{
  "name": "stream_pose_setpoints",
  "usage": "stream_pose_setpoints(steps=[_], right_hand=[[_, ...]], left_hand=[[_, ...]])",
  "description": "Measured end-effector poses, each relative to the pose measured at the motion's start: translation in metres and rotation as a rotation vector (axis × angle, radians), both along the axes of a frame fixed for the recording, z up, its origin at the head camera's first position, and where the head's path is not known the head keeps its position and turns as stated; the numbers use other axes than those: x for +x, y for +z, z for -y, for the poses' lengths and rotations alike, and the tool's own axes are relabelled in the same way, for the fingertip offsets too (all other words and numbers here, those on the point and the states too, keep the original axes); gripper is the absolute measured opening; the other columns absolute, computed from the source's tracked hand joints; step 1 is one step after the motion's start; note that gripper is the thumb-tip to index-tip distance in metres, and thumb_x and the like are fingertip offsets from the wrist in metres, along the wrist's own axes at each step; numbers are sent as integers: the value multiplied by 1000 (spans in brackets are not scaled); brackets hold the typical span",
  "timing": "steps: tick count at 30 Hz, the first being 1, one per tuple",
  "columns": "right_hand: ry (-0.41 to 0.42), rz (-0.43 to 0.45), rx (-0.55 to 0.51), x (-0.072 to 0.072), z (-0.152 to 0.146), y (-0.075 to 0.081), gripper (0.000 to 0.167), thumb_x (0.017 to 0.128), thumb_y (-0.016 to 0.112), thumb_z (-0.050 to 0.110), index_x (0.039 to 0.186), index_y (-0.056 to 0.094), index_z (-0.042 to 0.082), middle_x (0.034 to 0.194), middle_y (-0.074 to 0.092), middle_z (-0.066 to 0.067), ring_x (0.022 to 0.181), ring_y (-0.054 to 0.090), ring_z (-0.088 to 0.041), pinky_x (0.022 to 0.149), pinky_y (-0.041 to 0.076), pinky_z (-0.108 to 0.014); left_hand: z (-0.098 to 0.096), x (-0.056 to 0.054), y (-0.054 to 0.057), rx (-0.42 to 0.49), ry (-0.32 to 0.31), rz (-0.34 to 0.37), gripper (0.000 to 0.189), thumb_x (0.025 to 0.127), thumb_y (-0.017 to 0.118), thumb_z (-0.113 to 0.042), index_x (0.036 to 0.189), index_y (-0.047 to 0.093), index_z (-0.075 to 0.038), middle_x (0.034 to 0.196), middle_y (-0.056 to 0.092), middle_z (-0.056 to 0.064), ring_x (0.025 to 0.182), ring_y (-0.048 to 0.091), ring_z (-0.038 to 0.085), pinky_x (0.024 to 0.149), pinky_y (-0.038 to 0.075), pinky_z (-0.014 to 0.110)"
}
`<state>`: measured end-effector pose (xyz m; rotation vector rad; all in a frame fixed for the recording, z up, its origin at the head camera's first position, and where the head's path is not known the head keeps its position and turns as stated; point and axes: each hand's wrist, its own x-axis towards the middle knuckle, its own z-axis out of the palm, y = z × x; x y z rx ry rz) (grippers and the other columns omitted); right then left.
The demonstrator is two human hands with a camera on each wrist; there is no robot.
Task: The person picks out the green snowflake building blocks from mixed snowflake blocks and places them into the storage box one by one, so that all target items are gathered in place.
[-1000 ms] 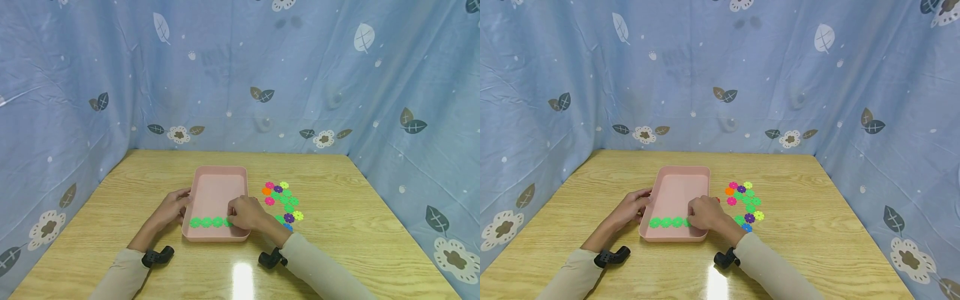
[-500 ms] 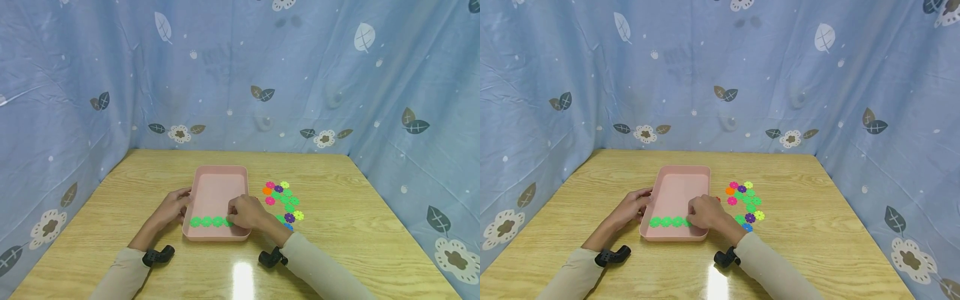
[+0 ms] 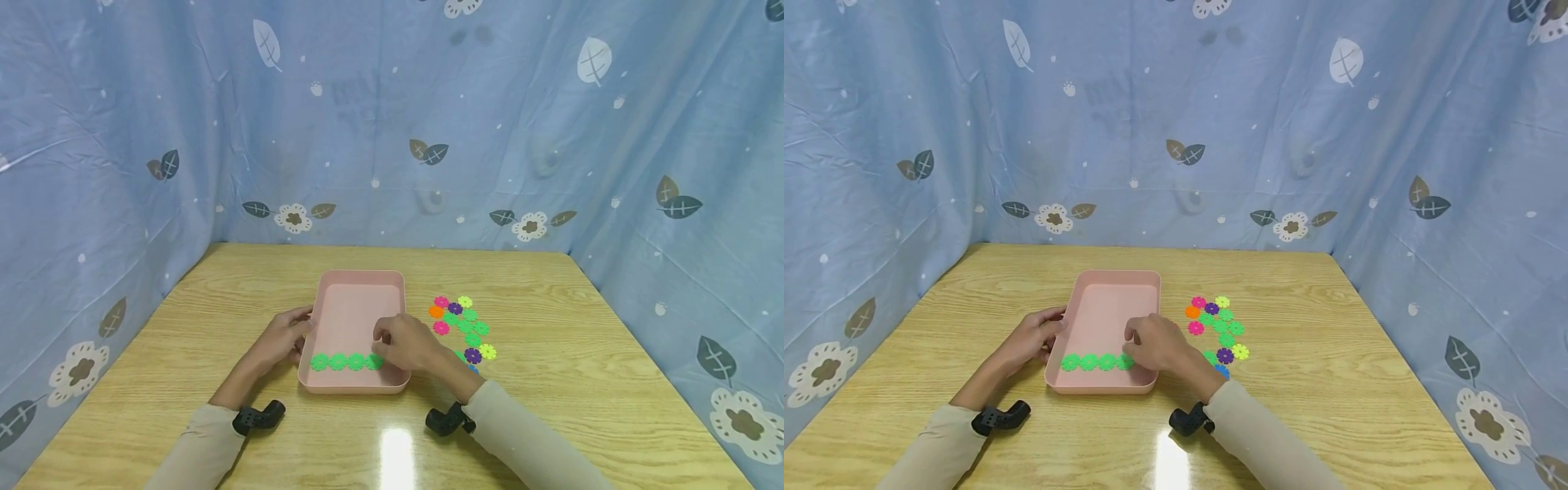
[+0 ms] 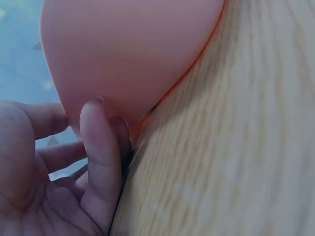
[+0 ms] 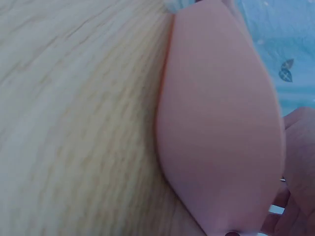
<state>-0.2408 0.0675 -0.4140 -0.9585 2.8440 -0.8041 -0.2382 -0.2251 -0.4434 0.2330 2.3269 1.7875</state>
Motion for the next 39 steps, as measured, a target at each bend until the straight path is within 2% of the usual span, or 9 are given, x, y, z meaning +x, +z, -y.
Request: stream_pose_setpoints(steps=[7,14,20,24,28,35,39], right_hand=[[-20,25,-74,2,-7,8,6,94,72,20,94,72,14,78,63,8,69,56,-11,63,50,-27],[-26,8,-185,0,-18,11,9,96,69,14,86,71,15,80,62,7,76,55,-14,69,49,-29],[-15,-10,-234,-4,-26,9,13,95,67,11,83,70,15,77,63,8,72,57,-12,67,51,-28],[-23,-33,-233,-5,-30,6,12,96,67,12,85,71,14,78,63,9,74,57,-11,68,52,-28],[-12,-48,-281,-4,-37,8,11,97,66,11,88,72,10,80,63,7,75,56,-13,67,51,-29],[-38,-15,-319,-8,-54,10,14,99,64,13,89,72,7,79,65,1,50,38,-11,47,33,-24],[-63,-37,-331,-12,-64,9,11,97,67,12,88,72,8,78,68,-3,57,48,-11,52,42,-25]], left_hand=[[0,1,0,-17,22,11,56,107,49,-24,157,35,-3,127,55,23,64,59,19,50,54,29],[0,2,-1,-20,19,9,55,108,48,-23,157,35,-2,119,56,23,63,58,18,50,54,29],[0,2,-1,-22,19,7,55,108,48,-22,157,35,-1,123,55,23,63,59,19,49,54,29],[0,1,-1,-26,8,0,56,108,47,-23,157,33,0,129,53,24,65,62,21,50,56,32],[-1,0,0,-21,1,3,56,108,48,-24,157,33,-1,132,52,24,66,63,21,50,57,32],[-2,-1,1,-14,-4,9,56,108,48,-25,157,33,-2,132,52,25,65,63,22,50,57,34],[-2,-1,2,-9,-7,10,57,108,48,-25,158,32,-2,133,51,25,65,64,22,51,58,35]])
